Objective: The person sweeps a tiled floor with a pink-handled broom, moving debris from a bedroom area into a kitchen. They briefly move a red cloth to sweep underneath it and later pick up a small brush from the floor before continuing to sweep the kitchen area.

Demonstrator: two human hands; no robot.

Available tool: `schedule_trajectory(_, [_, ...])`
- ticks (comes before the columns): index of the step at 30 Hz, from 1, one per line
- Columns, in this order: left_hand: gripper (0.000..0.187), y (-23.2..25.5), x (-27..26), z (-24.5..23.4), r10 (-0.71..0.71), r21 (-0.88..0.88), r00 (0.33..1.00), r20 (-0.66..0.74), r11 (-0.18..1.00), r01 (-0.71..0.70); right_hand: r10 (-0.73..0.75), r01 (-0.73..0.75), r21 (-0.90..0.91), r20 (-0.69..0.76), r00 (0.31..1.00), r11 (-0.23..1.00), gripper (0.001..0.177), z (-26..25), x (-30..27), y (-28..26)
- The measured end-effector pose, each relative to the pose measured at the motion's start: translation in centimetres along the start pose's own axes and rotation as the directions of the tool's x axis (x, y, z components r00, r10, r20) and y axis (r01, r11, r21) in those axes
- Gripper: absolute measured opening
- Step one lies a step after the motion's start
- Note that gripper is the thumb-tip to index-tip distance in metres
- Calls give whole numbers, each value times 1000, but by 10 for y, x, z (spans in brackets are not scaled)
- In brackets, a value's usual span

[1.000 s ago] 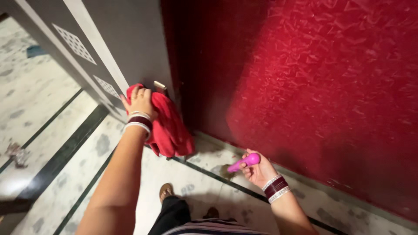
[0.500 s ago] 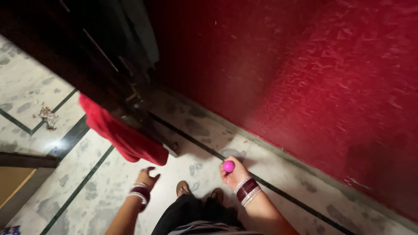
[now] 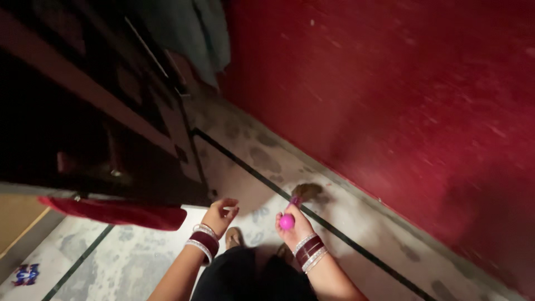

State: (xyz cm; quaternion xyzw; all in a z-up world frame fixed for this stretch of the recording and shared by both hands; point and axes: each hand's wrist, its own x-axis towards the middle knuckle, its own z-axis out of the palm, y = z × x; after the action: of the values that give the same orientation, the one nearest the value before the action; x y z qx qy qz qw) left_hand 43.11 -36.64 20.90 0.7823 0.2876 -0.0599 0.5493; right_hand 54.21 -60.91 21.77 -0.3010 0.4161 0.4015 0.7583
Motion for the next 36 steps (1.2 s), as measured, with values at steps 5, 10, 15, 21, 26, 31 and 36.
schedule_trajectory(5, [34, -26, 27, -6, -39, 7, 999, 24, 999, 39, 210, -211, -3, 122, 970, 978, 15, -55, 137, 20])
schedule_trajectory(10, [32, -60, 77, -16, -44, 58, 999, 23, 997, 42, 310, -328, -176, -124, 943, 928, 15, -69, 224, 60])
schedule_trajectory(15, [31, -95, 111, -43, -119, -5, 993, 21, 993, 119, 197, -262, -659, -172, 965, 705, 17, -22, 303, 117])
schedule_trajectory(21, [28, -134, 156, -91, -209, -13, 978, -21, 978, 209, 124, -154, -805, -101, 987, 573, 25, 74, 376, 175])
schedule_trajectory(26, [26, -174, 165, -113, -258, -20, 962, -92, 966, 258, 213, -225, -858, -139, 967, 461, 33, 144, 380, 199])
schedule_trajectory(31, [25, -202, 159, -126, -322, -118, 940, -117, 944, 308, 156, -224, -960, -198, 968, 171, 49, 158, 349, 191])
schedule_trajectory(36, [24, -203, 150, -137, -295, -205, 943, -152, 943, 262, 56, -96, -983, -89, 994, 154, 40, 118, 299, 165])
